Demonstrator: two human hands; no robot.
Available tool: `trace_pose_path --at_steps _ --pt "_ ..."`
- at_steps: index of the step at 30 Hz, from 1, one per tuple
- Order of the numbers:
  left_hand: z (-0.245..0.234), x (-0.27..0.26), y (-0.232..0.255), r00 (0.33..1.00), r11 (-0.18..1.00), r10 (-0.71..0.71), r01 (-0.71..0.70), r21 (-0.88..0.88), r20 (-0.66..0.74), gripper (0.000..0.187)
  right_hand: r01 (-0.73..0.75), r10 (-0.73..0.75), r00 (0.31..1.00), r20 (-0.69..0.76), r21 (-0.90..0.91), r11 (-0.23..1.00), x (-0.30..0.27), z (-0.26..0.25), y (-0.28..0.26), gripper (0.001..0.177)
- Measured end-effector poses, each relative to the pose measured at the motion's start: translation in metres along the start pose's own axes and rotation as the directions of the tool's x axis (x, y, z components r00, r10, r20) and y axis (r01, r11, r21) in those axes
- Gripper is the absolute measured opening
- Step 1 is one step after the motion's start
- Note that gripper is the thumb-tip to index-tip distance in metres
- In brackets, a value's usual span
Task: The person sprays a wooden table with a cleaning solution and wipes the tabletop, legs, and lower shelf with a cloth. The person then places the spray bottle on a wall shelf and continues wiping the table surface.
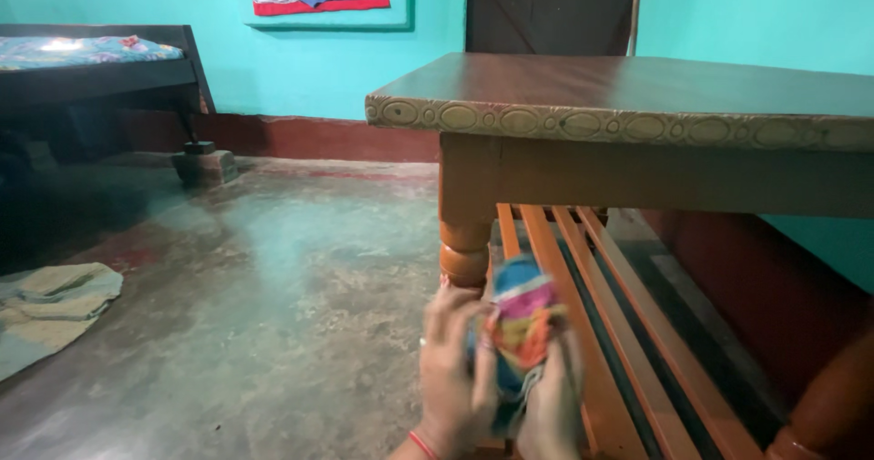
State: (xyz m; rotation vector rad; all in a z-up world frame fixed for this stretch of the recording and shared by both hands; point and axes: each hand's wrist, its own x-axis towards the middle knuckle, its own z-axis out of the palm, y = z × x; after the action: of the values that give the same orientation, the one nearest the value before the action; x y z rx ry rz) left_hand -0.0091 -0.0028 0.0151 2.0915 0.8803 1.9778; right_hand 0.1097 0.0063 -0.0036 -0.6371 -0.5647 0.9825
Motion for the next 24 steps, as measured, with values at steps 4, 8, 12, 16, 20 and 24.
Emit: trace_pose_path --at_steps 4,8,12,16,20,24 --pt "-0.004 0.03 -0.001 0.927 0.945 -0.318 0.293 -0.145 -0.196 0.052 0.239 -0.262 0.96 -0.101 -0.194 0.951 -0.017 0.046 -0.029 0.058" --pt "-0.012 0.055 -0.017 0.839 0.719 -0.543 0.488 -0.496 0.038 0.06 0.548 -0.468 0.826 0.314 -0.638 0.54 -0.018 0.065 0.006 0.055" --pt "-0.018 0.058 -0.03 0.801 0.665 -0.593 0.548 -0.507 0.087 0.065 0.749 -0.65 0.514 0.56 -0.662 0.022 -0.004 0.077 0.03 0.071" --pt "-0.021 0.059 -0.043 0.79 0.648 -0.603 0.567 -0.508 0.112 0.06 0.392 -0.246 0.92 0.305 -0.706 0.59 0.042 0.081 0.022 0.051" --pt "-0.022 0.063 -0.049 0.796 0.67 -0.597 0.563 -0.483 0.099 0.055 0.092 0.192 0.927 0.322 -0.692 0.716 0.068 0.07 -0.001 0.034" --pt "-0.036 0.065 -0.058 0.74 0.697 -0.662 0.665 -0.266 0.117 0.054 -0.031 0.478 0.807 0.346 -0.783 0.621 0.081 0.07 -0.023 0.026"
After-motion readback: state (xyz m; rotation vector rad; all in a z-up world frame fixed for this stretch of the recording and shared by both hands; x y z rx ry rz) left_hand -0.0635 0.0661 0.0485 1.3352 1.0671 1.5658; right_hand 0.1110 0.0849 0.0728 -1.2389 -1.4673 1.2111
